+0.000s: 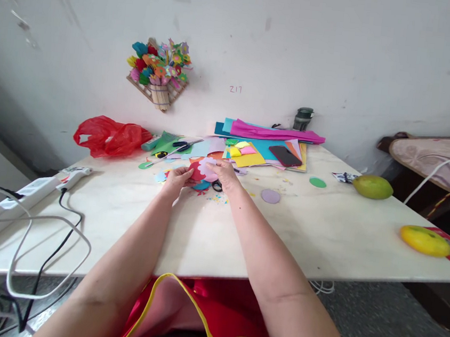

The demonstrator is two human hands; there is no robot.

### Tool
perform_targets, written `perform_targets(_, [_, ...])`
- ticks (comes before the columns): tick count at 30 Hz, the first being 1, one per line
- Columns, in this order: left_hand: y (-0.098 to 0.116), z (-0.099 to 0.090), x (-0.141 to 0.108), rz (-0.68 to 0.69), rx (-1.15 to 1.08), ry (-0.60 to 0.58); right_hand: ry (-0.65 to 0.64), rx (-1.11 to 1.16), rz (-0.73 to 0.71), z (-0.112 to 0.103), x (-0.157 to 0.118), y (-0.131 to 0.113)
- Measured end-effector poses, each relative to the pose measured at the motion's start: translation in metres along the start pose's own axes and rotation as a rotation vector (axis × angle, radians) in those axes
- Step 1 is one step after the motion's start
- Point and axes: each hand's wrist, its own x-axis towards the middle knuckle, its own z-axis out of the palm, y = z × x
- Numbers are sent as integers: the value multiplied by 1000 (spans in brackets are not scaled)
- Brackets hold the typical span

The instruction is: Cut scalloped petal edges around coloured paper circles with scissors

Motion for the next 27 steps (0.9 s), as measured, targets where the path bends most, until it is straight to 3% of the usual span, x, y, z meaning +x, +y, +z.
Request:
perform_targets(5, [0, -1, -1, 6, -32, -100, -42, 12, 115, 7, -3, 7])
perform_targets(13, [0, 1, -3, -17, -31, -231, 7, -143, 64, 5, -3, 9])
perform_targets(22, [-1, 0, -4, -26, -71, -282, 42, -549, -181, 8, 1, 15])
perform_targets(27, [-3, -1, -3, -12, -28, -282, 41, -603, -235, 9, 0, 13])
